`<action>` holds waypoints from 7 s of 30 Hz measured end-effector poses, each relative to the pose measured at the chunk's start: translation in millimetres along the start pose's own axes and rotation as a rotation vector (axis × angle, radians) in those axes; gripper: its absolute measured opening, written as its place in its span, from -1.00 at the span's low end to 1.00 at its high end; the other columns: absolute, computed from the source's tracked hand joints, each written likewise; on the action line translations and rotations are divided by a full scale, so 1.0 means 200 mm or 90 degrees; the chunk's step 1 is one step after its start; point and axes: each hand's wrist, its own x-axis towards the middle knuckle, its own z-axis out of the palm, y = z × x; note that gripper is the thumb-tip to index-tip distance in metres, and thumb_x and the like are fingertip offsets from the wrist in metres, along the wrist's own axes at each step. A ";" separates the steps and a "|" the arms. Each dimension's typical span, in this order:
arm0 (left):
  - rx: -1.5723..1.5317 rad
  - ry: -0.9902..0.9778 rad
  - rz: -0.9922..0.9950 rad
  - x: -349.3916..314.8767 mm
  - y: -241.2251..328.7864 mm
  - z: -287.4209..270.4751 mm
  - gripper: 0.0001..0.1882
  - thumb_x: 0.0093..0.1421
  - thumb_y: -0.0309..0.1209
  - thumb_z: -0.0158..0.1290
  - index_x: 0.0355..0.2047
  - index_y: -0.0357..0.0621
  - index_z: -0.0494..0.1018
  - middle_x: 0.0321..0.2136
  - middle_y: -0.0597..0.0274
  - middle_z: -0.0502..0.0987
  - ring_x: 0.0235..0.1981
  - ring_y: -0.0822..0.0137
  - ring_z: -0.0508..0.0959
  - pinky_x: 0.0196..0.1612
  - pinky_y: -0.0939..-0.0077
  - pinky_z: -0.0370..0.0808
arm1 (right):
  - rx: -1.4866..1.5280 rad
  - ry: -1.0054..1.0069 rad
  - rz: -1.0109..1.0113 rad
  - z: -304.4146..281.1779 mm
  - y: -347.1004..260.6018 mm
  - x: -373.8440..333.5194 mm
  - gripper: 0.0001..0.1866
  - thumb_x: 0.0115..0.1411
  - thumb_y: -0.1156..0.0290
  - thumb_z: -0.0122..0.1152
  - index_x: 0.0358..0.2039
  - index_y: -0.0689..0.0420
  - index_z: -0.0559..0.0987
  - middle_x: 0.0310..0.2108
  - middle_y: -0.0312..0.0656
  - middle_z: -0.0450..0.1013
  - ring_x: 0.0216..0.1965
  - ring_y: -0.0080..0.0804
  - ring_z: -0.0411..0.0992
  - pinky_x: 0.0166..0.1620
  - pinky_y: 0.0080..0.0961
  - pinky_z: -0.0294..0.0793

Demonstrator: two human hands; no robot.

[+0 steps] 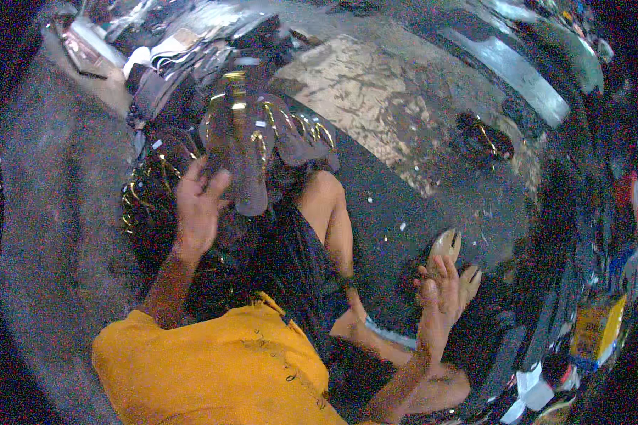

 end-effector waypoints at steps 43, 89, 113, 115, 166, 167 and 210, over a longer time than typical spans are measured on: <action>0.175 -0.430 0.043 0.05 -0.94 1.01 -0.24 0.14 -0.54 0.36 0.36 -0.17 0.37 0.20 0.05 0.55 0.24 0.07 0.56 0.31 0.20 0.48 | 0.294 0.202 0.199 -0.02 0.11 0.08 -0.40 0.37 0.38 0.25 0.36 0.07 0.28 -0.09 0.01 0.57 -0.26 -0.09 0.69 -0.32 -0.08 0.81; 0.014 -0.790 0.680 -0.29 0.02 0.94 -0.57 0.08 -0.51 0.38 0.01 -0.12 0.66 0.03 -0.01 0.70 0.10 0.00 0.70 0.23 0.06 0.61 | -0.372 0.118 -0.395 0.06 -0.31 -0.47 -0.47 -0.03 0.51 0.62 0.01 0.17 0.66 -0.08 -0.07 0.66 -0.03 -0.06 0.68 0.01 -0.28 0.70; 0.054 -0.775 0.682 -0.43 -0.12 0.84 -0.59 -0.02 -0.61 0.33 -0.11 -0.06 0.62 -0.02 0.14 0.63 0.05 0.06 0.65 0.03 0.19 0.64 | -0.453 0.112 -0.367 0.02 -0.22 -0.41 -0.31 -0.10 -0.12 0.55 -0.01 0.03 0.73 0.05 -0.29 0.67 0.18 -0.14 0.53 0.23 -0.18 0.46; 0.063 -0.772 0.704 -0.44 -0.10 0.84 -0.61 -0.01 -0.60 0.33 -0.13 -0.06 0.63 -0.01 0.13 0.63 0.06 0.07 0.64 0.03 0.20 0.63 | -0.447 0.092 -0.370 0.01 -0.24 -0.39 -0.29 -0.15 -0.15 0.55 -0.04 0.05 0.72 0.05 -0.29 0.66 0.18 -0.13 0.52 0.25 -0.18 0.45; -0.186 -0.503 -0.651 -0.47 -0.57 0.83 -0.21 0.38 0.17 0.12 0.45 0.03 0.27 0.25 -0.01 0.50 0.24 0.14 0.54 0.29 0.13 0.52 | -0.367 0.126 -0.128 0.43 0.07 -0.47 -0.25 0.23 0.41 0.41 0.43 0.12 0.42 0.48 0.05 0.12 0.43 0.01 0.25 0.42 -0.07 0.33; -0.174 -0.510 -0.716 -0.45 -0.59 0.80 -0.22 0.36 0.17 0.12 0.39 -0.06 0.34 0.19 0.00 0.56 0.19 0.11 0.58 0.30 0.11 0.50 | -0.393 0.086 -0.106 0.42 0.05 -0.47 -0.29 0.24 0.42 0.39 0.41 0.14 0.43 0.49 0.03 0.09 0.43 -0.05 0.27 0.39 -0.11 0.38; 0.009 -0.915 0.085 -0.40 -0.23 0.86 -0.52 0.59 -0.05 -0.02 -0.26 -0.28 0.36 -0.46 0.26 0.39 -0.40 0.44 0.43 -0.33 0.42 0.44 | 0.660 0.006 0.154 0.21 -0.10 -0.68 0.15 -0.03 0.29 0.49 0.53 0.20 0.10 0.39 -0.01 0.31 0.40 -0.04 0.34 0.43 -0.04 0.39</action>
